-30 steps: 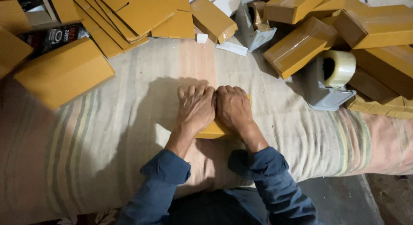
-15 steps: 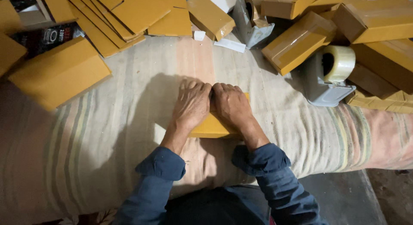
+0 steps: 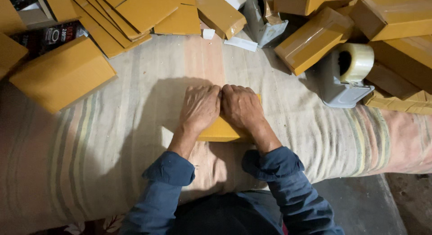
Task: The person folds flat yellow cardboard cartons into open boxes on a padded work surface, pressing the creases and side panels flat with both hands, then sets each finished box aside and takes the next flat carton to repeat the folding.
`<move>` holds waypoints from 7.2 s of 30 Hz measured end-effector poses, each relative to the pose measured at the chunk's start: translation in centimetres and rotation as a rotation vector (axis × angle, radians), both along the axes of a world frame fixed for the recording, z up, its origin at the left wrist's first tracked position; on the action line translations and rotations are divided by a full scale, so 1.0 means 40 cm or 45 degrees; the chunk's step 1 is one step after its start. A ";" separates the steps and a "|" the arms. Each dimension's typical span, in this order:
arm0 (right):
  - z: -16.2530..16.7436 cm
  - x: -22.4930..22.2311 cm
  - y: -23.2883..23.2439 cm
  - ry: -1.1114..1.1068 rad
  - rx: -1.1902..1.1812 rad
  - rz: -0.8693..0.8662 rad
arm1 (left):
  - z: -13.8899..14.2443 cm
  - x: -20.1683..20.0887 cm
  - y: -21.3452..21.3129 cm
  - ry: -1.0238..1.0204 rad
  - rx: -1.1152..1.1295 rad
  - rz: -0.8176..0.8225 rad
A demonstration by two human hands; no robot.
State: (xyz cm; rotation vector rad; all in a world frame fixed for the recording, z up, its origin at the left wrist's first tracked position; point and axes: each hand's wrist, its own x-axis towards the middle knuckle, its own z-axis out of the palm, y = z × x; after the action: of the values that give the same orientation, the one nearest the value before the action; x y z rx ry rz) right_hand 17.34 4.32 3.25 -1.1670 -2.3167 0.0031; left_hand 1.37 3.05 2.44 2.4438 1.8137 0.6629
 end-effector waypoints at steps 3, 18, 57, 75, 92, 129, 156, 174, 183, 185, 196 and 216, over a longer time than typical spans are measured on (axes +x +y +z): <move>0.003 -0.003 0.006 -0.173 -0.218 -0.245 | 0.005 0.010 0.004 0.083 -0.050 0.117; 0.011 -0.004 -0.017 -0.062 -0.044 -0.213 | -0.010 0.018 -0.005 0.003 0.017 0.200; -0.024 0.009 0.002 -0.076 0.121 -0.538 | 0.027 0.020 -0.017 -0.005 -0.179 0.211; 0.019 0.000 -0.029 -0.138 0.032 -0.375 | -0.023 0.009 -0.004 -0.036 0.253 0.157; 0.010 0.006 -0.020 -0.165 -0.105 -0.499 | 0.007 0.006 -0.017 -0.110 -0.078 0.302; 0.075 0.060 -0.119 -0.347 -0.440 -0.107 | 0.005 -0.012 -0.003 -0.169 -0.253 0.235; 0.028 0.088 -0.164 -0.414 -0.026 -0.055 | 0.030 -0.033 -0.227 0.281 0.000 0.014; 0.046 0.071 -0.182 -0.316 -0.216 -0.099 | 0.044 -0.016 -0.237 0.183 -0.134 0.087; 0.056 0.059 -0.198 -0.297 -0.206 -0.149 | 0.054 0.012 -0.237 0.002 -0.189 0.132; 0.053 0.057 -0.197 -0.274 -0.215 -0.163 | 0.047 0.016 -0.234 0.031 -0.207 0.156; 0.027 0.037 -0.201 -0.507 0.082 -0.182 | 0.047 -0.006 -0.244 0.050 -0.251 0.098; 0.048 0.078 -0.199 -0.365 -0.213 -0.109 | 0.076 -0.019 -0.232 -0.040 -0.398 0.201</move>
State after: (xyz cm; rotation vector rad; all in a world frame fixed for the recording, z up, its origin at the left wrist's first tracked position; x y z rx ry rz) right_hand 20.45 -3.66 5.18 -1.4302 -2.5520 -0.0012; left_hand 0.62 -6.25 5.49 2.0989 1.9433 0.3849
